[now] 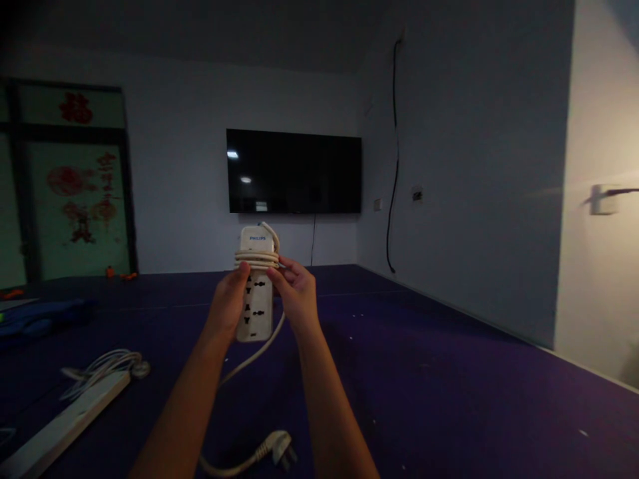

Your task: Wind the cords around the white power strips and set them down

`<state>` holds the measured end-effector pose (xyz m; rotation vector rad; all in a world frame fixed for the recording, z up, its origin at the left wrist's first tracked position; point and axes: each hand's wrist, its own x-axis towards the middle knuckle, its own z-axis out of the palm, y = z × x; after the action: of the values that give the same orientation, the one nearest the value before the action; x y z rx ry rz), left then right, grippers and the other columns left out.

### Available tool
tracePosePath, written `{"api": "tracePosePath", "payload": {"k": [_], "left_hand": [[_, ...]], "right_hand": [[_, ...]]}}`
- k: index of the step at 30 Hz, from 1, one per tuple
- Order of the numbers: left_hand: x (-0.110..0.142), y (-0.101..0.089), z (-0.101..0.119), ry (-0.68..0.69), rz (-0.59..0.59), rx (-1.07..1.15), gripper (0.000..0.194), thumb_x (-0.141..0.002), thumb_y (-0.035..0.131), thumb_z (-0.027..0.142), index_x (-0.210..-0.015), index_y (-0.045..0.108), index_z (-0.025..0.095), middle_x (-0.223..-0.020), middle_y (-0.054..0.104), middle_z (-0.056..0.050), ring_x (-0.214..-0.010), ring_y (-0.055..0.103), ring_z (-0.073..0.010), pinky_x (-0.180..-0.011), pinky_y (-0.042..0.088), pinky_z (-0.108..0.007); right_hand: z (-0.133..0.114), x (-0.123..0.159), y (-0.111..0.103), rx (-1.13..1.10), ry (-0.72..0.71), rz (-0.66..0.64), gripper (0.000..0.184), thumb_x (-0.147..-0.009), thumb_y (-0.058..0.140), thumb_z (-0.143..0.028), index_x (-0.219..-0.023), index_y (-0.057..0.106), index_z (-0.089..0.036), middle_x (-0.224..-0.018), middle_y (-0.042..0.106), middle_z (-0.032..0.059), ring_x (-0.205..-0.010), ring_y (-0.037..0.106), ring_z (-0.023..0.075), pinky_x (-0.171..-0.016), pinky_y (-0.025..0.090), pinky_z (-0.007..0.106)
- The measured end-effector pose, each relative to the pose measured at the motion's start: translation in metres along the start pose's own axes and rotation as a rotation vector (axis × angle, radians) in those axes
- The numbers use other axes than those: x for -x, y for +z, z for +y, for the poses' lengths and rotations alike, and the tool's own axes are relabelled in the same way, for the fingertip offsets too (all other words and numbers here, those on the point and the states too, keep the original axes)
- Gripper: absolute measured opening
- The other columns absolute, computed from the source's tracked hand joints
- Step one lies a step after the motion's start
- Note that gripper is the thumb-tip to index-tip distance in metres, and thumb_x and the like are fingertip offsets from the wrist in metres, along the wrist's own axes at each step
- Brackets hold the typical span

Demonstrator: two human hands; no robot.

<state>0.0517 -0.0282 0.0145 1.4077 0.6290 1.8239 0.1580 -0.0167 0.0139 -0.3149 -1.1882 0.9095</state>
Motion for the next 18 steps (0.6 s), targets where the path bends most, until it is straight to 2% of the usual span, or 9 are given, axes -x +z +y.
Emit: {"api": "tracePosePath", "payload": {"k": [5, 10, 12, 14, 18], "left_hand": [[0.002, 0.000, 0.003, -0.022, -0.005, 0.054, 0.052, -0.066, 0.065, 0.061, -0.087, 0.066, 0.014, -0.076, 0.071, -0.009, -0.068, 0.066, -0.0194, -0.054, 0.047, -0.025], [0.003, -0.002, 0.009, -0.099, -0.012, 0.127, 0.057, -0.065, 0.062, 0.066, -0.088, 0.066, 0.014, -0.065, 0.069, -0.007, -0.060, 0.065, -0.0191, -0.049, 0.046, -0.025], [0.003, -0.003, 0.010, -0.084, 0.015, 0.148, 0.058, -0.064, 0.062, 0.067, -0.088, 0.066, 0.014, -0.066, 0.069, -0.007, -0.059, 0.065, -0.0185, -0.049, 0.047, -0.025], [0.001, -0.004, 0.009, -0.062, 0.042, 0.161, 0.058, -0.065, 0.061, 0.067, -0.088, 0.066, 0.014, -0.068, 0.069, -0.007, -0.060, 0.065, -0.0178, -0.049, 0.047, -0.025], [-0.001, -0.010, 0.009, -0.033, 0.069, 0.172, 0.057, -0.063, 0.064, 0.066, -0.085, 0.065, 0.014, -0.065, 0.069, -0.005, -0.059, 0.066, -0.0173, -0.050, 0.048, -0.024]], "right_hand": [[-0.006, -0.001, -0.006, -0.011, 0.002, -0.068, 0.045, -0.060, 0.077, -0.037, -0.101, 0.066, -0.020, -0.083, 0.074, 0.0036, -0.071, 0.069, 0.0194, -0.059, 0.055, 0.030], [-0.018, 0.001, -0.015, -0.002, 0.019, -0.280, 0.055, -0.059, 0.078, -0.022, -0.112, 0.064, -0.025, -0.112, 0.068, 0.0043, -0.103, 0.063, 0.0206, -0.082, 0.054, 0.034], [-0.020, 0.002, -0.019, 0.027, 0.018, -0.330, 0.059, -0.056, 0.078, -0.019, -0.112, 0.064, -0.025, -0.116, 0.066, 0.0045, -0.107, 0.061, 0.0207, -0.088, 0.052, 0.035], [-0.018, 0.001, -0.021, 0.070, 0.011, -0.339, 0.053, -0.056, 0.078, -0.019, -0.107, 0.067, -0.024, -0.110, 0.069, 0.0046, -0.102, 0.063, 0.0208, -0.084, 0.052, 0.035], [-0.009, -0.001, -0.021, 0.212, -0.049, -0.306, 0.025, -0.063, 0.074, -0.026, -0.087, 0.074, -0.020, -0.083, 0.074, 0.0034, -0.078, 0.067, 0.0185, -0.074, 0.053, 0.033]]}}
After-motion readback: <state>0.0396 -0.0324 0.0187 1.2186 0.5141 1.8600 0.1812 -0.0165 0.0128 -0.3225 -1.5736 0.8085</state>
